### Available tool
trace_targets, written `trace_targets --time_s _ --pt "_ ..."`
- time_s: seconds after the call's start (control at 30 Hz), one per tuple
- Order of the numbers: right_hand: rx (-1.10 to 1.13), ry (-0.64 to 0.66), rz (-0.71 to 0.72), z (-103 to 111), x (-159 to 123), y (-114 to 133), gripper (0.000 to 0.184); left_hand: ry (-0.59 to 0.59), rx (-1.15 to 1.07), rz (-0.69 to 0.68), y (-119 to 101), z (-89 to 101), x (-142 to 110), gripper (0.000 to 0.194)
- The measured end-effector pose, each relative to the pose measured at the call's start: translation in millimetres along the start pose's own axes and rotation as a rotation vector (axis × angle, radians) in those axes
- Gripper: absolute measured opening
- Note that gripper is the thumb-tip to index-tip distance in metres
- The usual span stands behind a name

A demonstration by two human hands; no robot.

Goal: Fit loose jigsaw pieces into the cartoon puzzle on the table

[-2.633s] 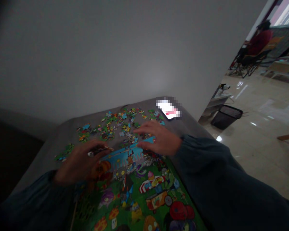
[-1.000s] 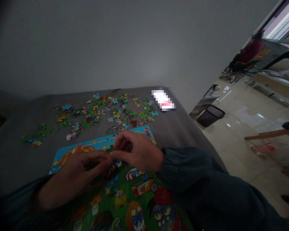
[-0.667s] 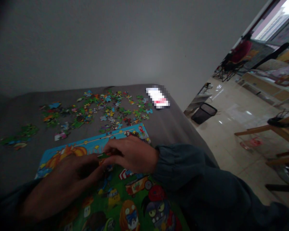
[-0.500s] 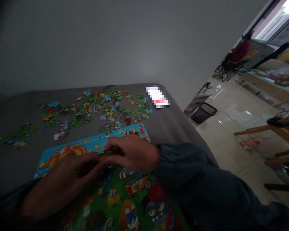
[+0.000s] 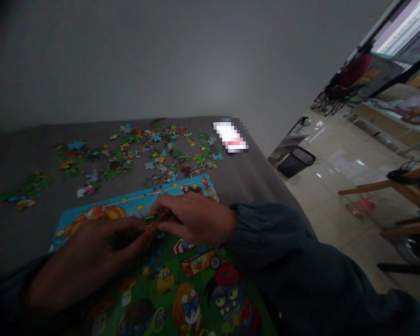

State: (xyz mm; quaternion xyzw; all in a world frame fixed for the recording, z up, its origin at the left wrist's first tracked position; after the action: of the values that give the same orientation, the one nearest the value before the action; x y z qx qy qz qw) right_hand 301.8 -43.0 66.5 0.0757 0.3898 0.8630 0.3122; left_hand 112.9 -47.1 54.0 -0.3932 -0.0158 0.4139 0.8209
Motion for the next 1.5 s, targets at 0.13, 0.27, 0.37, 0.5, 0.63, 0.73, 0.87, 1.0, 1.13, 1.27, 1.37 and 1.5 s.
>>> trace_targets --time_s 0.13,0.27,0.37,0.5,0.63,0.73,0.87,1.0,1.13,1.27,1.37,1.5 --pt "-0.082 0.021 0.036 -2.2 0.3 1.3 0.023 0.012 0.02 -0.011 2.0 -1.7 -0.7 0.027" --pt "-0.174 0.007 0.044 -3.3 0.3 2.0 0.024 0.005 -0.001 -0.028 4.1 -2.3 -2.7 0.027" --pt "-0.138 0.013 0.039 -0.8 -0.5 2.5 0.024 0.034 -0.023 -0.026 3.6 -1.5 -2.6 0.03" --pt "0.014 0.094 0.03 7.1 -3.1 1.9 0.03 0.035 -0.003 -0.006 3.6 4.9 -1.5 0.038" --pt "0.131 0.249 0.056 12.8 -6.1 -0.6 0.035 -0.011 -0.034 0.017 6.2 12.6 -2.0 0.046" --pt "0.192 0.393 0.075 12.3 -8.2 1.1 0.034 -0.034 -0.052 0.001 6.3 13.7 -1.6 0.047" --pt "0.173 0.613 0.088 5.3 -11.4 10.8 0.038 -0.056 -0.063 -0.004 5.7 11.2 0.1 0.044" --pt "0.07 0.738 0.088 -4.5 -14.4 18.6 0.037 -0.042 -0.066 -0.054 4.0 8.8 0.2 0.039" --pt "-0.029 0.778 0.072 -9.0 -16.4 20.9 0.041 -0.026 -0.038 -0.101 1.6 8.3 -1.1 0.034" --pt "-0.067 0.782 0.04 -7.1 -17.4 23.0 0.046 -0.022 -0.032 -0.129 1.3 8.8 -1.2 0.03" --pt "-0.071 0.763 0.009 -5.1 -18.1 23.7 0.046 -0.017 -0.022 -0.149 1.2 8.9 -1.5 0.029" --pt "-0.087 0.718 0.004 -2.9 -19.4 22.3 0.044 -0.049 -0.011 -0.148 -0.2 8.4 -3.2 0.029"
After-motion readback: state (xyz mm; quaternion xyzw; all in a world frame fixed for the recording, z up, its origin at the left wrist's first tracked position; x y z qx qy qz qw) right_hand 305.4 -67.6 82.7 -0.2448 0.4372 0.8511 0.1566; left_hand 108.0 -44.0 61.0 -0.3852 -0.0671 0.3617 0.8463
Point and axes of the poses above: each hand's wrist, its own x-axis towards the middle knuckle, its own z-axis out of the back of the hand, y = z × x, the point moved 2 cm from there along x, towards the middle knuckle, and after that the axes turned 14 degrees about y, right-handed, at the moved point
